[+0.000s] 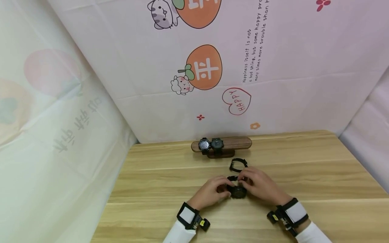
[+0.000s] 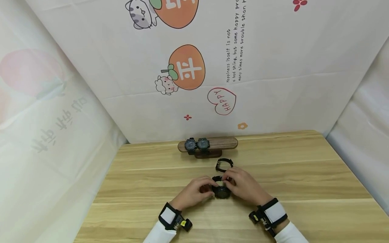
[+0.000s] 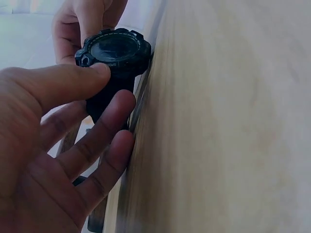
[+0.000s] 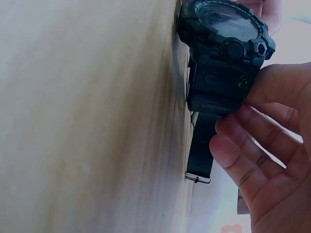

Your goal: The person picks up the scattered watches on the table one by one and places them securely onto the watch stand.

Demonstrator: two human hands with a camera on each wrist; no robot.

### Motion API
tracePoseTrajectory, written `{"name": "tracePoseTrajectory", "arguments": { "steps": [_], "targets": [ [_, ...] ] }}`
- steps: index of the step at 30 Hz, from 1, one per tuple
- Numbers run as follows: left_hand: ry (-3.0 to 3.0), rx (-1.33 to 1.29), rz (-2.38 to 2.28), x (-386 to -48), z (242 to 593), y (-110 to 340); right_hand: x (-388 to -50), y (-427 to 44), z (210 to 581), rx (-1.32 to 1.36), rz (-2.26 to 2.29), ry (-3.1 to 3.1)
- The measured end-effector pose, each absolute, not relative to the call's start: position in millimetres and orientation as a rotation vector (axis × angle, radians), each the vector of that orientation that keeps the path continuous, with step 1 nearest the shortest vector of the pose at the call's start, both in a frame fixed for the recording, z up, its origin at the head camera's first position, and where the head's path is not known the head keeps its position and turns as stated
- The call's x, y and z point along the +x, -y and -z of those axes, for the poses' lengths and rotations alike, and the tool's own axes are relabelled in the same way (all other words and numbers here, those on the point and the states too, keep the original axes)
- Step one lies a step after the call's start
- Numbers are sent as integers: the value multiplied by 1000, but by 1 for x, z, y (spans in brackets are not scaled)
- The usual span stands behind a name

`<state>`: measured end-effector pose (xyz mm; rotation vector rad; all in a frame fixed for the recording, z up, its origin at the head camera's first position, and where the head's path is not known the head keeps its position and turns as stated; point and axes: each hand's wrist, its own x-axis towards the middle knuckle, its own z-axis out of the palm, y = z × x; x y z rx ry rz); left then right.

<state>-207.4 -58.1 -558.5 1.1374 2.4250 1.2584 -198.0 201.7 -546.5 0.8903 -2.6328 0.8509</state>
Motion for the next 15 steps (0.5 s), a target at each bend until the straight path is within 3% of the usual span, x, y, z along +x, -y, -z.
{"name": "tracePoseTrajectory", "arguments": {
  "steps": [15],
  "targets": [
    [-2498,1014,-1306,-209,560,64,-196,-202,545,969,-773,2655]
  ]
}}
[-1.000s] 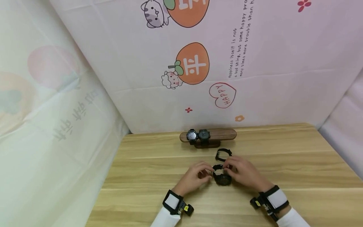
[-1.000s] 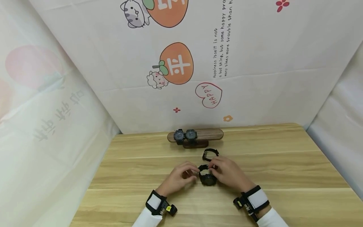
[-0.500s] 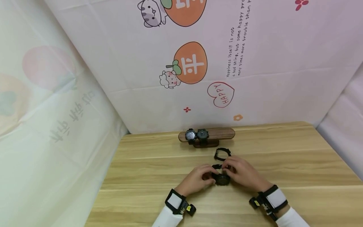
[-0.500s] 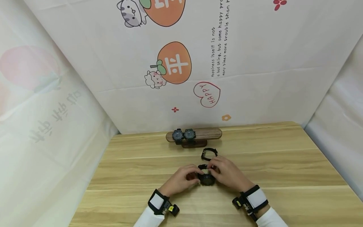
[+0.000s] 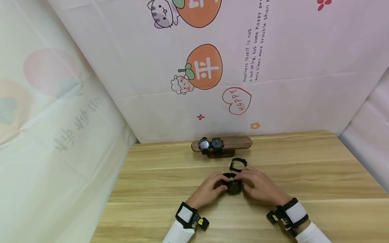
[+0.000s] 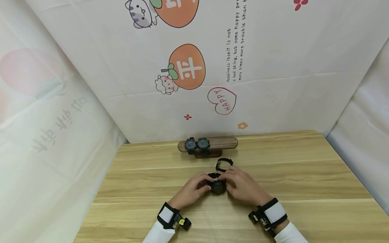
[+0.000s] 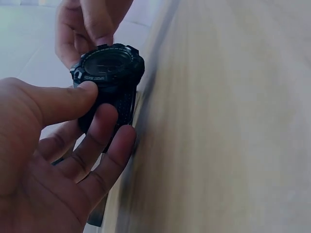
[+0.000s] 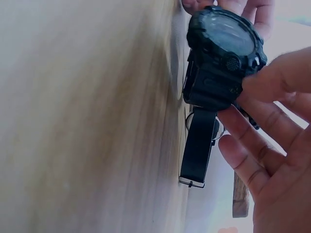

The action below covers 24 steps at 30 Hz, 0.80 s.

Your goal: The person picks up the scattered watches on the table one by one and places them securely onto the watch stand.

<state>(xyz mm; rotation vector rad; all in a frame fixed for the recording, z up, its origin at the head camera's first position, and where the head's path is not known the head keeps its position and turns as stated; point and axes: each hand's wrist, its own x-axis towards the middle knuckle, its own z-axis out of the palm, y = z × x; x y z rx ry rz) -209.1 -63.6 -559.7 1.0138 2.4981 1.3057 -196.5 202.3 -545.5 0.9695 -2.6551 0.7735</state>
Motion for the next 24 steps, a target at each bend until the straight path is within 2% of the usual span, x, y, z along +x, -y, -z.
{"name": "tracePoseTrajectory", "arguments": {
  "steps": [11,19,24],
  "targets": [
    [-2454,956,-1398,-212,554,68,-193,-199,541,950,-810,2668],
    [-2490,1014,-1432,-214,556,68,-194,-199,541,1003,-846,2619],
    [-2478,944,-1518,-213,557,66,-194,-200,541,1038,-925,2598]
  ]
}}
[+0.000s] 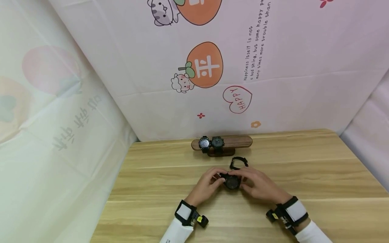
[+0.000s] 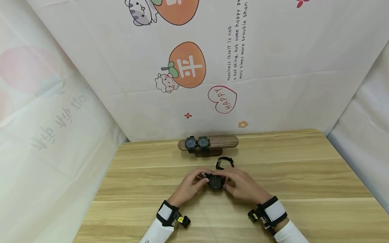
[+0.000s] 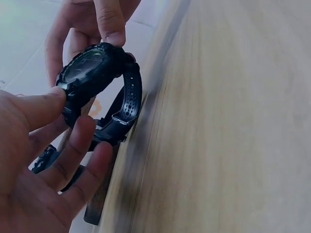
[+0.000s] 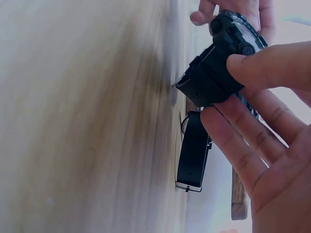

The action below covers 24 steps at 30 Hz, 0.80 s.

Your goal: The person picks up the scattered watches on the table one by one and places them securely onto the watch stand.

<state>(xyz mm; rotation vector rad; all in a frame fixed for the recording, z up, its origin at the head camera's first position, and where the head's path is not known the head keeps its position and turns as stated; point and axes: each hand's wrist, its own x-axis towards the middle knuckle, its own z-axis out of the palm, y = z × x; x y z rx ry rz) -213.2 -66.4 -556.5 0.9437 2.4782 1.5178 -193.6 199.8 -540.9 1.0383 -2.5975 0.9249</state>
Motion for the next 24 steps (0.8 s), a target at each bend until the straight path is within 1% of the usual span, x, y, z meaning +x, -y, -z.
{"name": "tracePoseTrajectory", "arguments": {
  "steps": [5,8,12,18,24],
  "targets": [
    [-2489,885,-1613,-213,556,64,-193,-198,540,1040,-1085,2642],
    [-2473,884,-1662,-213,555,62,-193,-196,539,983,-1115,2680],
    [-2430,951,-1700,-213,557,61,-192,-195,540,893,-1138,2705],
    [-2572,1081,-1577,-210,561,56,-193,-195,538,834,-1187,2677],
    [-2628,967,-1542,-207,560,47,-193,-193,535,818,-1230,2654]
  ]
}}
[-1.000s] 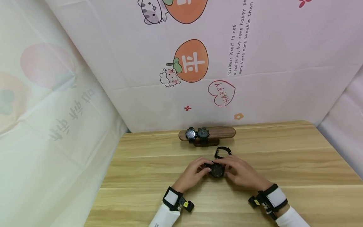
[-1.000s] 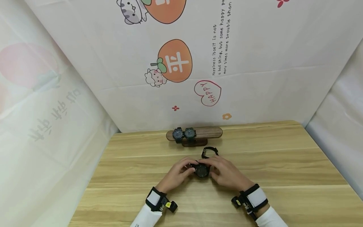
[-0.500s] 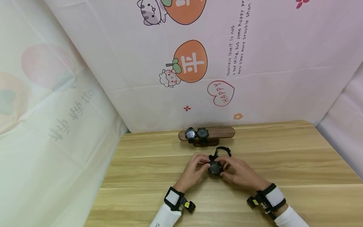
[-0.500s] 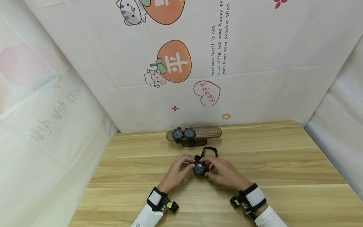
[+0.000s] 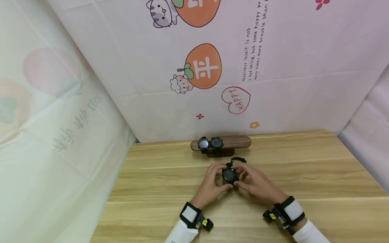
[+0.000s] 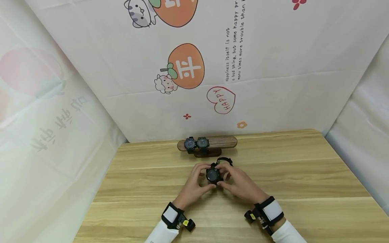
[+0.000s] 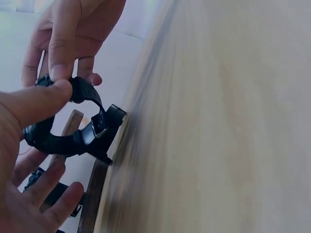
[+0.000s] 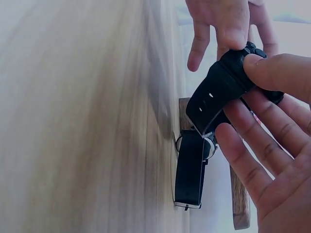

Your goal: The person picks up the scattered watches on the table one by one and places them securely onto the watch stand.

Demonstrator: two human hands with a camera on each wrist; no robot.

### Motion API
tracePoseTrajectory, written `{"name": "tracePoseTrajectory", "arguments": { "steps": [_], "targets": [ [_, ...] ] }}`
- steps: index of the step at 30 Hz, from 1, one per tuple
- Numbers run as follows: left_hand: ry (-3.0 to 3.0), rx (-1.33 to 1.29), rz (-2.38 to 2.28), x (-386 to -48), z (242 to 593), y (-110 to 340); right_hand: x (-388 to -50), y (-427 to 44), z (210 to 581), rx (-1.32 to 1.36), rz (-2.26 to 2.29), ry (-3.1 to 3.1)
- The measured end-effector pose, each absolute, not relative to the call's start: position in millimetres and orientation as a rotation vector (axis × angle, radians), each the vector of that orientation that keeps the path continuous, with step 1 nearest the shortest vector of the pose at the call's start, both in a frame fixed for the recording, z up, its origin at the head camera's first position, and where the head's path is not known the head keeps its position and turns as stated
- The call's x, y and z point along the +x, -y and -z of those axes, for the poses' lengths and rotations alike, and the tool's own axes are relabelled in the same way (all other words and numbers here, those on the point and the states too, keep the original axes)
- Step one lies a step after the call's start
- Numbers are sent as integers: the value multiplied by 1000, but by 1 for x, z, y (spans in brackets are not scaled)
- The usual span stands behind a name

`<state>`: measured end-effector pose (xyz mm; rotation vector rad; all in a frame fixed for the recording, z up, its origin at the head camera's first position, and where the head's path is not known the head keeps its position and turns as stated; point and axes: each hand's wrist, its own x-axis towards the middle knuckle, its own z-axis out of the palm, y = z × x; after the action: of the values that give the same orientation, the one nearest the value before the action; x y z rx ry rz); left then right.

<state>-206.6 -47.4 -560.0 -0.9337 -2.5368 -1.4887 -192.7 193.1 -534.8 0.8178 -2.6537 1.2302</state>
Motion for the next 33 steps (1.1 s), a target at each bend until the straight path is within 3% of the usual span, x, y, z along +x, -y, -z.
{"name": "tracePoseTrajectory", "arguments": {
  "steps": [33],
  "targets": [
    [2336,-1058,1551,-211,559,53,-197,-183,533,883,-1057,2588]
  ]
}}
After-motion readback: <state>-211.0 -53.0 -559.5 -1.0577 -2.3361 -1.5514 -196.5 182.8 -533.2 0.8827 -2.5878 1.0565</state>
